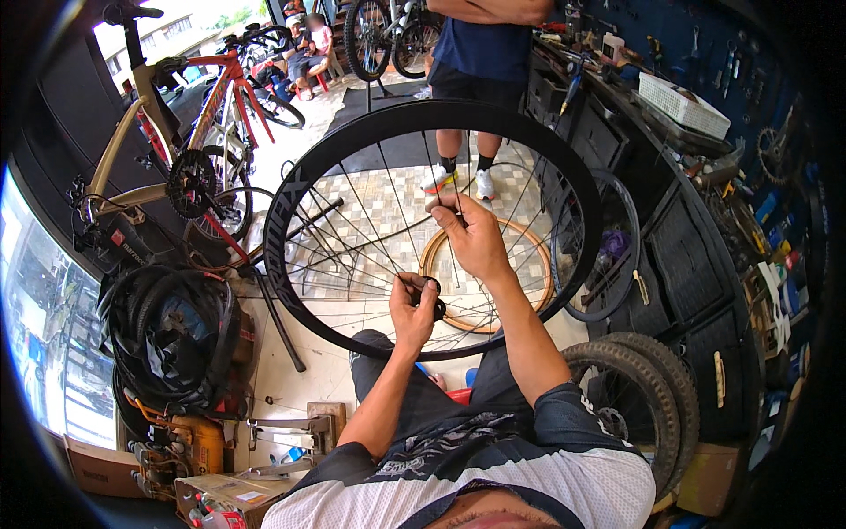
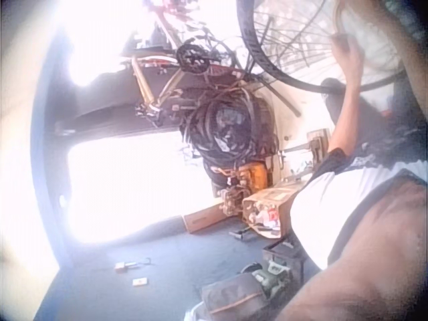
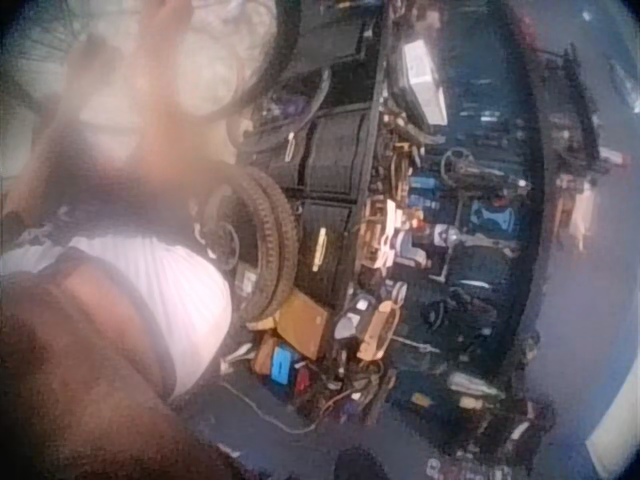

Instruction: The person laces a bicycle wheel by threading spokes through the hub and rim, tightening them by hand, and adjusting the wheel's alignment. The person handles the wheel, spokes, and hub while seated on the floor.

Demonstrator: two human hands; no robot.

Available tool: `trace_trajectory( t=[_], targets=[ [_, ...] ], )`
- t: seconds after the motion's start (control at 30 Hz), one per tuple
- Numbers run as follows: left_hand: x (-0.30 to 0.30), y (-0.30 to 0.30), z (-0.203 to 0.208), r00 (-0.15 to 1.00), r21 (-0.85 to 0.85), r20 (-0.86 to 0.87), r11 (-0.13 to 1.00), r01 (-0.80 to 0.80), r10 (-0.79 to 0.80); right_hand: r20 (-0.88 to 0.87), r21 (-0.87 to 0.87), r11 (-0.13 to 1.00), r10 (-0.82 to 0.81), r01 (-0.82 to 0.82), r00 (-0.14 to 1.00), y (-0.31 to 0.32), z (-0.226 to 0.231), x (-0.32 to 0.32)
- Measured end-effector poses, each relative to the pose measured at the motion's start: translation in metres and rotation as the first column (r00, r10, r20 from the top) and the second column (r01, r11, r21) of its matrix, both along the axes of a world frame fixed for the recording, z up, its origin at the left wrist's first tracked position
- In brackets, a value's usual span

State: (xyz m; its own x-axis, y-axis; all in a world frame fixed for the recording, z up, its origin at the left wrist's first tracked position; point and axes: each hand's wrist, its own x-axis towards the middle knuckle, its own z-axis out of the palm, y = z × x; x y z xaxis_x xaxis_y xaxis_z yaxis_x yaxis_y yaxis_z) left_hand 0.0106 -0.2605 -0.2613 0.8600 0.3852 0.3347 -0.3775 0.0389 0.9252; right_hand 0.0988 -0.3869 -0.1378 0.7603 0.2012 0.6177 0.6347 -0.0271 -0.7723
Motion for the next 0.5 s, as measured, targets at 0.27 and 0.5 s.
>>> trace_trajectory(
  t=[0.27, 0.5],
  targets=[
    [0.002, 0.001, -0.005, 1.0, 0.031, 0.025, 1.0, 0.0, -0.001, -0.122, -0.089, 0.991, 0.086, -0.097, 0.989, -0.014, 0.009, -0.014],
    [-0.002, -0.001, 0.0, 1.0, -0.005, 0.025, 1.0, 0.008, -0.008, -0.145, -0.069, 0.997, -0.027, 0.017, 0.989, -0.013, 0.009, -0.014]
  ],
)
